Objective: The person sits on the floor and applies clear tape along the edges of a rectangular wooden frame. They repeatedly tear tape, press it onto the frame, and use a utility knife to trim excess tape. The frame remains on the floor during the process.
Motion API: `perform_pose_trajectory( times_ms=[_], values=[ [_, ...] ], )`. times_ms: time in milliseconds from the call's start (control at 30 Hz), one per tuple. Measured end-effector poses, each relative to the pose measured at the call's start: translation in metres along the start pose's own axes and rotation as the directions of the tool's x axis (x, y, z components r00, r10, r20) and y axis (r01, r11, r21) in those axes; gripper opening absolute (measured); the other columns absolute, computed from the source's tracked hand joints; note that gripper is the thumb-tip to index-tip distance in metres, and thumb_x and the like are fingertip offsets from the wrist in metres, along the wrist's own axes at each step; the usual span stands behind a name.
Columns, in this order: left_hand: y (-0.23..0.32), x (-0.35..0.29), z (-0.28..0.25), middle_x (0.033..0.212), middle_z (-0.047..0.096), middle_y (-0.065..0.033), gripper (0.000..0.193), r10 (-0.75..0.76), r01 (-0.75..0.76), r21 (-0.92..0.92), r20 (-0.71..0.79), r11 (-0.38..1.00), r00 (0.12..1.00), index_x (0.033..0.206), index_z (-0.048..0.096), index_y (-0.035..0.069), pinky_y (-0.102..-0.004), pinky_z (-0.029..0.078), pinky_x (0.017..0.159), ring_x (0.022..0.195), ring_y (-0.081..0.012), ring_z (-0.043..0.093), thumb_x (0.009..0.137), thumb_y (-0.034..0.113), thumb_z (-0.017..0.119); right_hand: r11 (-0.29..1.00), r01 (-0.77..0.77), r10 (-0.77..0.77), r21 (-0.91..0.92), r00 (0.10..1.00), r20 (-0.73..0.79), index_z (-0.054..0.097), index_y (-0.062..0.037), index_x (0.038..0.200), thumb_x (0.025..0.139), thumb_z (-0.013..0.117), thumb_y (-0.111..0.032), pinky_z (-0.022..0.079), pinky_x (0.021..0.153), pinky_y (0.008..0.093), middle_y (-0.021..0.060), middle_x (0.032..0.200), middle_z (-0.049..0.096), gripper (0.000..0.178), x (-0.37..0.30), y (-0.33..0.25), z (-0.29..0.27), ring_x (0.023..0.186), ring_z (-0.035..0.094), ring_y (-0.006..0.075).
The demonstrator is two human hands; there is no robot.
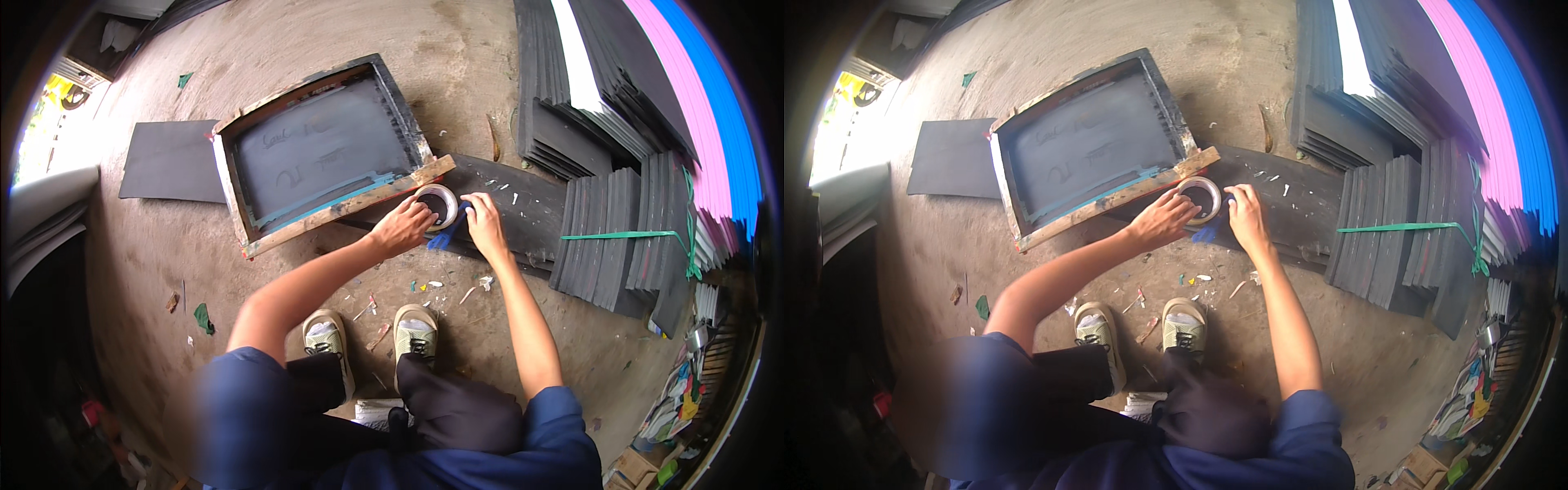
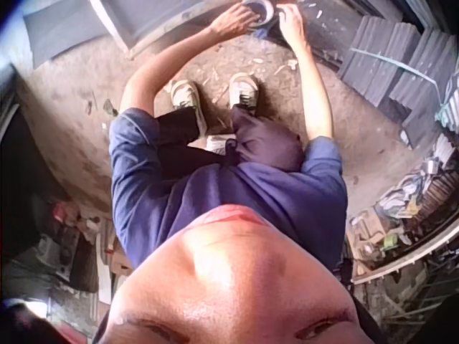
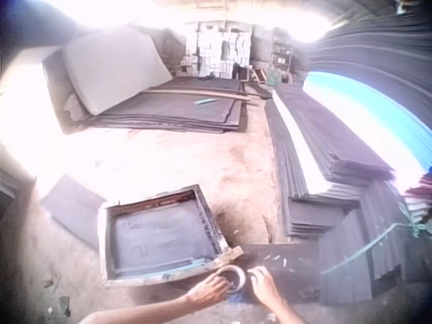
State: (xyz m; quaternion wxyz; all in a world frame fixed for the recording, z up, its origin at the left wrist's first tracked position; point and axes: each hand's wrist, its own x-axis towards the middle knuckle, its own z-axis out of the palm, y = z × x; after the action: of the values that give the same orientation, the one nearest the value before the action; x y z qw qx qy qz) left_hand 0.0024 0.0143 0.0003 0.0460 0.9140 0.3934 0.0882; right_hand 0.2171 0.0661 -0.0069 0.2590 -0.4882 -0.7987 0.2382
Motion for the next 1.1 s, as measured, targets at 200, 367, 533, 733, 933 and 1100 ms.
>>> perform_pose_trajectory(
  times_ms=[200, 367, 533, 733, 933, 1100],
  values=[
    [0.018, 0.008, 0.011, 0.088, 0.052, -0.0049, 0.030, -0.061, 0.059, 0.159, 0.008, 0.986, 0.998, 0.102, 0.055, 0.003, -0.0305, 0.041, 0.089, 0.090, -0.0184, 0.051, 0.074, 0.013, 0.057, 0.997, 0.007, -0.006, 0.074, 1.000, -0.015, 0.057, -0.0016, 0.102, 0.078, 0.054, 0.004, 0.044, 0.086, 0.0393, 0.0162, 0.101, 0.052, 0.024, -0.014, -0.006, -0.010, 0.097, 0.053, 0.0334],
    [0.025, -0.004, -0.064, 0.095, 0.053, -0.0145, 0.028, -0.111, 0.106, -0.035, -0.191, 0.994, 0.975, 0.101, 0.051, -0.001, -0.0368, 0.041, 0.090, 0.099, -0.0298, 0.051, 0.077, 0.011, 0.056, 0.985, 0.135, -0.133, 0.107, 0.991, -0.024, 0.049, -0.0051, 0.118, 0.074, 0.054, 0.008, 0.040, 0.094, 0.0373, 0.0166, 0.115, 0.047, 0.046, -0.010, -0.052, -0.058, 0.107, 0.049, 0.0327],
    [0.042, -0.044, -0.176, 0.111, 0.049, -0.0286, 0.038, -0.356, 0.125, -0.477, -0.434, 0.870, 0.828, 0.114, 0.042, -0.007, -0.0438, 0.036, 0.095, 0.108, -0.0432, 0.046, 0.084, 0.015, 0.050, 0.919, 0.313, -0.339, 0.239, 0.938, 0.074, 0.029, -0.0106, 0.137, 0.068, 0.066, 0.002, 0.037, 0.100, 0.0374, 0.0125, 0.132, 0.034, 0.079, 0.010, -0.148, -0.128, 0.112, 0.047, 0.0273],
    [0.076, -0.100, -0.278, 0.094, 0.051, -0.0207, 0.031, -0.344, -0.193, -0.638, -0.617, 0.746, 0.708, 0.096, 0.047, -0.007, -0.0413, 0.031, 0.103, 0.098, -0.0343, 0.051, 0.077, 0.014, 0.035, 0.738, 0.577, -0.639, 0.350, 0.764, 0.088, 0.029, -0.0104, 0.135, 0.065, 0.077, -0.013, 0.041, 0.097, 0.0376, 0.0128, 0.134, 0.034, 0.085, 0.020, -0.259, -0.161, 0.121, 0.040, 0.0281],
    [0.096, -0.156, -0.298, 0.109, 0.050, -0.0121, 0.039, -0.532, -0.089, -0.716, -0.590, 0.693, 0.607, 0.113, 0.047, -0.006, -0.0371, 0.019, 0.108, 0.112, -0.0212, 0.046, 0.076, 0.006, 0.039, 0.763, 0.517, -0.616, 0.389, 0.764, 0.194, 0.050, -0.0062, 0.112, 0.065, 0.079, -0.021, 0.051, 0.083, 0.0357, 0.0092, 0.111, 0.055, 0.057, 0.009, -0.322, -0.157, 0.094, 0.061, 0.0229],
    [0.107, -0.174, -0.320, 0.110, 0.052, -0.0158, 0.044, -0.435, 0.076, -0.508, -0.639, 0.858, 0.634, 0.118, 0.051, 0.004, -0.0356, 0.039, 0.093, 0.105, -0.0293, 0.051, 0.075, -0.005, 0.046, 0.788, 0.574, -0.608, 0.223, 0.783, 0.131, 0.049, -0.0055, 0.114, 0.065, 0.079, -0.020, 0.052, 0.081, 0.0350, 0.0091, 0.108, 0.054, 0.059, -0.007, -0.342, -0.150, 0.095, 0.060, 0.0226]
  ],
)
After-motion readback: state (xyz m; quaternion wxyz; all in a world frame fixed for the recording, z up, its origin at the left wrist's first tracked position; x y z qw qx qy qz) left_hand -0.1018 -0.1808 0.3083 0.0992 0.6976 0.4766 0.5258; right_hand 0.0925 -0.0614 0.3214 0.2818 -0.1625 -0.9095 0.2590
